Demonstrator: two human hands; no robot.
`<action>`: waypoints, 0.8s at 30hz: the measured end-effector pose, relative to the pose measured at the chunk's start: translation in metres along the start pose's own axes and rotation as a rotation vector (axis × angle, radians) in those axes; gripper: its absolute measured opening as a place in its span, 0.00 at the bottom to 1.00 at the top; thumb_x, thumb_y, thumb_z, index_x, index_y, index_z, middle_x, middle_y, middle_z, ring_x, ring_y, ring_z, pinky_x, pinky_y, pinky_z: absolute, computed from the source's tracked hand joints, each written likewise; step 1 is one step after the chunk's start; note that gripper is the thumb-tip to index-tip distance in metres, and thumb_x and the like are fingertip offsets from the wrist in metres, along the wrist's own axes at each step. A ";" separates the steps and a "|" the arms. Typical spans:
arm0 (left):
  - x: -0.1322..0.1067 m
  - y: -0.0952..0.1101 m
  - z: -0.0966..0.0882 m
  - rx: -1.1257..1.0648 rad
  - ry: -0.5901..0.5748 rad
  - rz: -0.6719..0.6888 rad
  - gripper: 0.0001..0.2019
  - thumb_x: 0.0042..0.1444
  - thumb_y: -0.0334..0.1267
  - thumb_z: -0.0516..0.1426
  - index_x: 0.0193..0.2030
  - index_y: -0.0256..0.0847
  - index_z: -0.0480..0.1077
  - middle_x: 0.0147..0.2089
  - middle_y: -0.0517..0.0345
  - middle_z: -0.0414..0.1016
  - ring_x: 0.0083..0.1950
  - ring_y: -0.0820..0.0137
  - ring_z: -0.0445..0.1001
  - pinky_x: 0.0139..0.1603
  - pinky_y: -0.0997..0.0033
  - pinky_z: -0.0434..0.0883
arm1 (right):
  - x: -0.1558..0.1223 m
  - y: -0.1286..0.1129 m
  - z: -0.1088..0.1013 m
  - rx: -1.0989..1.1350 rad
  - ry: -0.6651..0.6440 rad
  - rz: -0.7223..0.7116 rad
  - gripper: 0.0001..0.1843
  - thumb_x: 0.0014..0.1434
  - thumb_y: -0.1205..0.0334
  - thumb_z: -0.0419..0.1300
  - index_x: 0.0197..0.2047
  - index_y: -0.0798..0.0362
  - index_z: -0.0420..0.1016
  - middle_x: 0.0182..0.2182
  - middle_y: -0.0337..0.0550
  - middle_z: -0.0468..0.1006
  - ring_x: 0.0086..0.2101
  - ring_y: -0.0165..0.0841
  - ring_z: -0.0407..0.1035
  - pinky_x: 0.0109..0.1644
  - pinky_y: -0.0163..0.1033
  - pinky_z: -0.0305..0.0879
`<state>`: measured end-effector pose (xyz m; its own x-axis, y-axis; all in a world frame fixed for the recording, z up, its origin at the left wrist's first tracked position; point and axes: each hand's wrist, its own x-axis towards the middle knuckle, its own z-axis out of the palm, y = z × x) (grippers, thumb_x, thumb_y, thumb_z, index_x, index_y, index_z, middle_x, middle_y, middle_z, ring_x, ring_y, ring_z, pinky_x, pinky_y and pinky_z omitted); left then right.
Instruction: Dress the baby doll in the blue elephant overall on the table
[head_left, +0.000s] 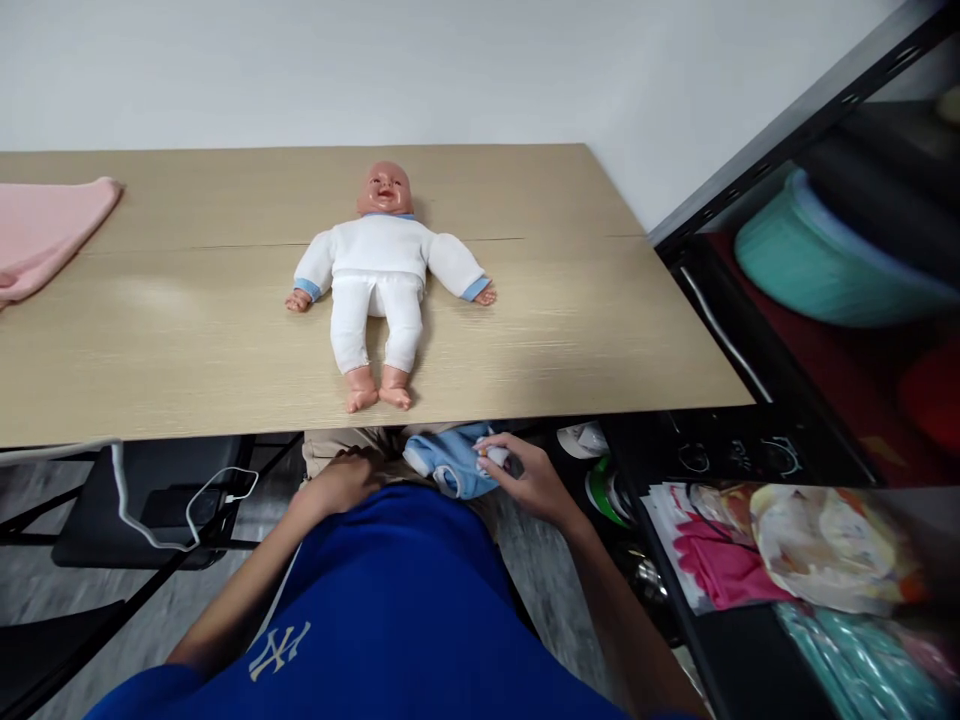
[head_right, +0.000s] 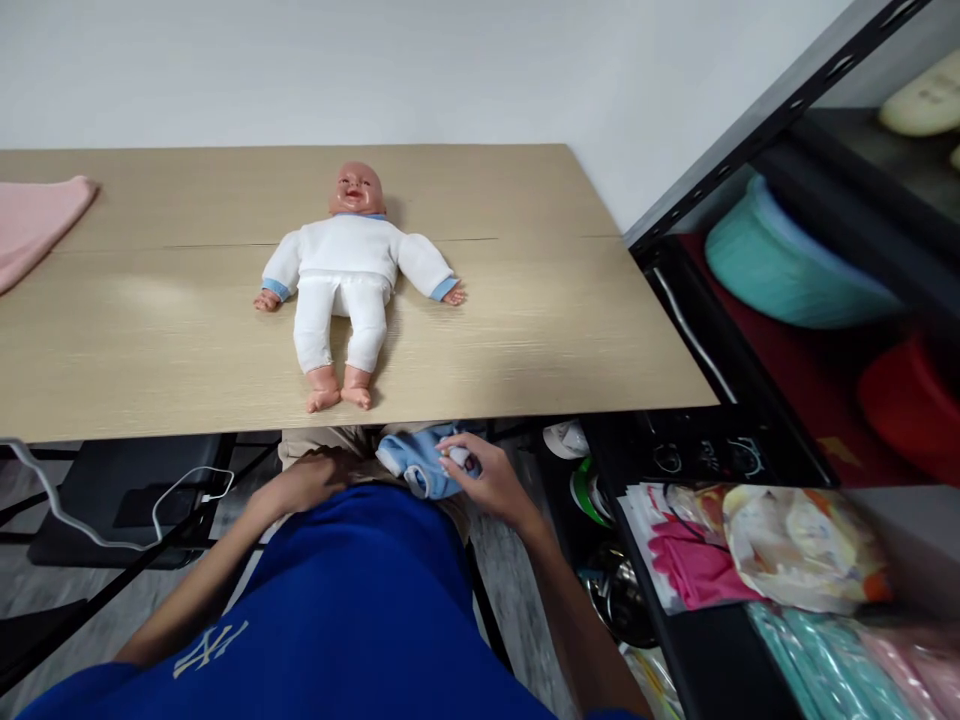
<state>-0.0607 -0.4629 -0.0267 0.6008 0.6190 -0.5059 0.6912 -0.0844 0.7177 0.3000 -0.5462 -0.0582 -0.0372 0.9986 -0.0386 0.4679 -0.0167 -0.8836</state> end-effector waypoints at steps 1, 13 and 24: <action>-0.017 0.009 -0.011 -0.001 -0.034 0.051 0.17 0.69 0.56 0.69 0.54 0.47 0.83 0.56 0.45 0.90 0.62 0.45 0.87 0.66 0.52 0.80 | -0.006 -0.021 -0.003 -0.036 -0.008 -0.073 0.19 0.72 0.42 0.72 0.58 0.43 0.89 0.52 0.49 0.93 0.44 0.44 0.86 0.47 0.49 0.84; 0.009 0.126 -0.103 -0.107 0.120 0.864 0.30 0.65 0.53 0.78 0.69 0.52 0.79 0.64 0.47 0.85 0.62 0.51 0.85 0.51 0.59 0.83 | 0.066 -0.189 -0.063 -0.052 0.058 -0.677 0.23 0.68 0.47 0.81 0.63 0.32 0.88 0.52 0.43 0.90 0.61 0.51 0.83 0.72 0.62 0.82; 0.006 0.125 -0.117 -0.356 0.107 0.929 0.17 0.72 0.52 0.72 0.51 0.49 0.71 0.47 0.57 0.74 0.47 0.64 0.77 0.45 0.65 0.77 | 0.083 -0.218 -0.057 0.073 0.013 -0.547 0.29 0.66 0.41 0.83 0.65 0.39 0.87 0.51 0.41 0.88 0.43 0.37 0.85 0.47 0.41 0.85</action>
<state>-0.0177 -0.3787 0.1158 0.7901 0.4948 0.3618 -0.2054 -0.3425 0.9168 0.2452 -0.4563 0.1581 -0.2468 0.8632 0.4403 0.3214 0.5016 -0.8032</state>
